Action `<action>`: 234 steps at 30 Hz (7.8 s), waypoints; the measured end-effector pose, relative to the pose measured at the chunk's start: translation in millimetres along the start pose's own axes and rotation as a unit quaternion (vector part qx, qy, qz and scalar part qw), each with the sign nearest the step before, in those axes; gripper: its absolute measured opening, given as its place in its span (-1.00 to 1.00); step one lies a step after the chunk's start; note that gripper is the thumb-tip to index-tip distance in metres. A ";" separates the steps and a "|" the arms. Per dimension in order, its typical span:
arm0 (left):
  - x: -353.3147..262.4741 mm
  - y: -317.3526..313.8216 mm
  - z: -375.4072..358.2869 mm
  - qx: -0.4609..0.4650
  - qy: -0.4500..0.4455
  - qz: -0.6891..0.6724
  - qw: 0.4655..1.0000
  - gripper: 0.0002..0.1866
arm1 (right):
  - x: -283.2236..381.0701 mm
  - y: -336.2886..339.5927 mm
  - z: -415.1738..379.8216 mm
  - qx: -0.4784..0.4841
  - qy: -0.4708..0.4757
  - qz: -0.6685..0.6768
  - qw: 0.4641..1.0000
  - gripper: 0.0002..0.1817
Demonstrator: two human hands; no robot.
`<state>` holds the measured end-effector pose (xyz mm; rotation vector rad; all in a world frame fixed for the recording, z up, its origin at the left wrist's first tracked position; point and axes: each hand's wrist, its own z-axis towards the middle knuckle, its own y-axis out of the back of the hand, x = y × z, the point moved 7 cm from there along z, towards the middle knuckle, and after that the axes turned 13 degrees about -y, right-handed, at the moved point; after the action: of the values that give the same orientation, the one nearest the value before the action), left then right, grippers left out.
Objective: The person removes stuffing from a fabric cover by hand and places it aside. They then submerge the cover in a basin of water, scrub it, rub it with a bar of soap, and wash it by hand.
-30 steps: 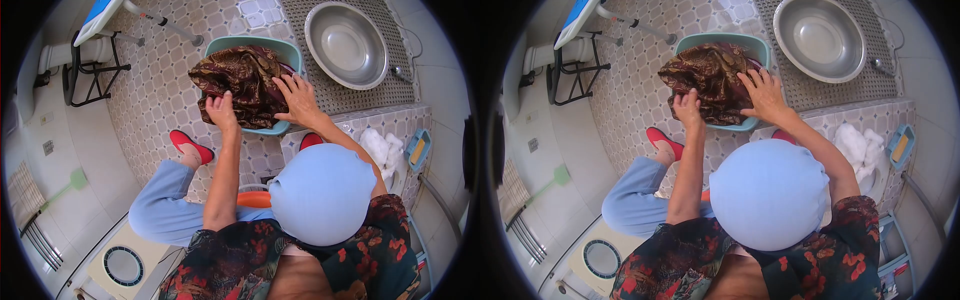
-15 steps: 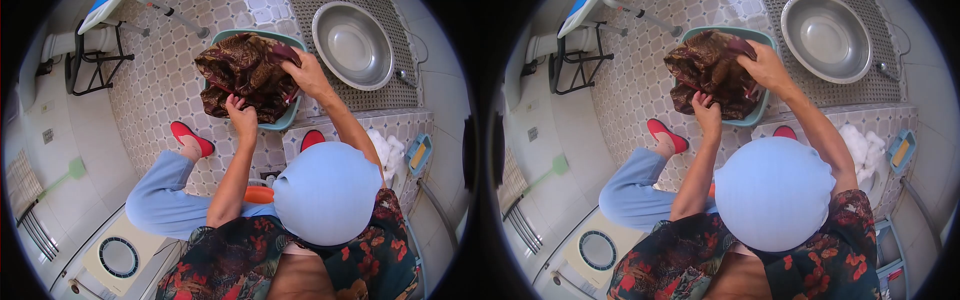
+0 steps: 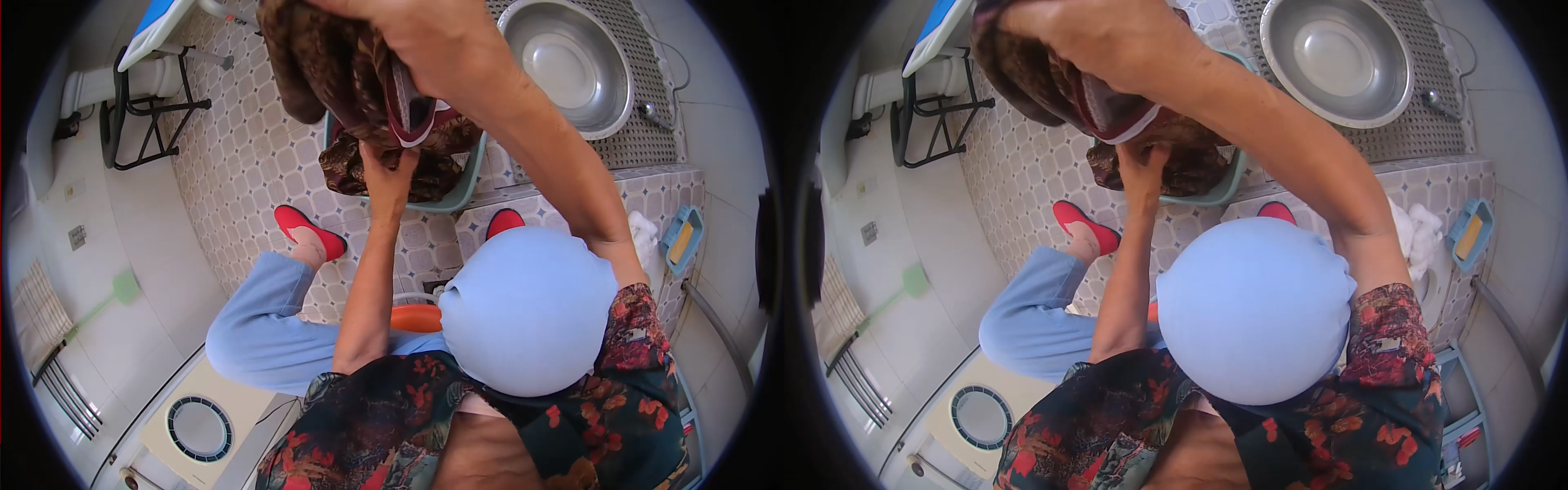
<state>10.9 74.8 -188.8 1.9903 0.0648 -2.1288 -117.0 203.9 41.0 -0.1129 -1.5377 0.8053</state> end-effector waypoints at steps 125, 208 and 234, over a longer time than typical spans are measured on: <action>-168.4 116.6 0.8 -0.226 -0.098 -0.174 0.953 -0.81 | -215.7 122.0 -55.9 -0.093 -0.230 -0.733 0.633 -0.50; -37.1 68.6 25.8 0.058 0.033 0.206 0.976 -0.72 | -175.8 118.1 -125.2 -0.058 -0.180 -0.208 0.960 -0.28; 44.5 95.3 56.9 -0.166 0.212 -0.255 0.929 -0.56 | -220.5 42.4 -87.1 -0.085 -0.029 -0.610 0.788 -0.32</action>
<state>-28.7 -34.5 -216.8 2.3436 1.0417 -1.7149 -18.6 156.1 -173.6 0.7313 -1.3604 -0.3792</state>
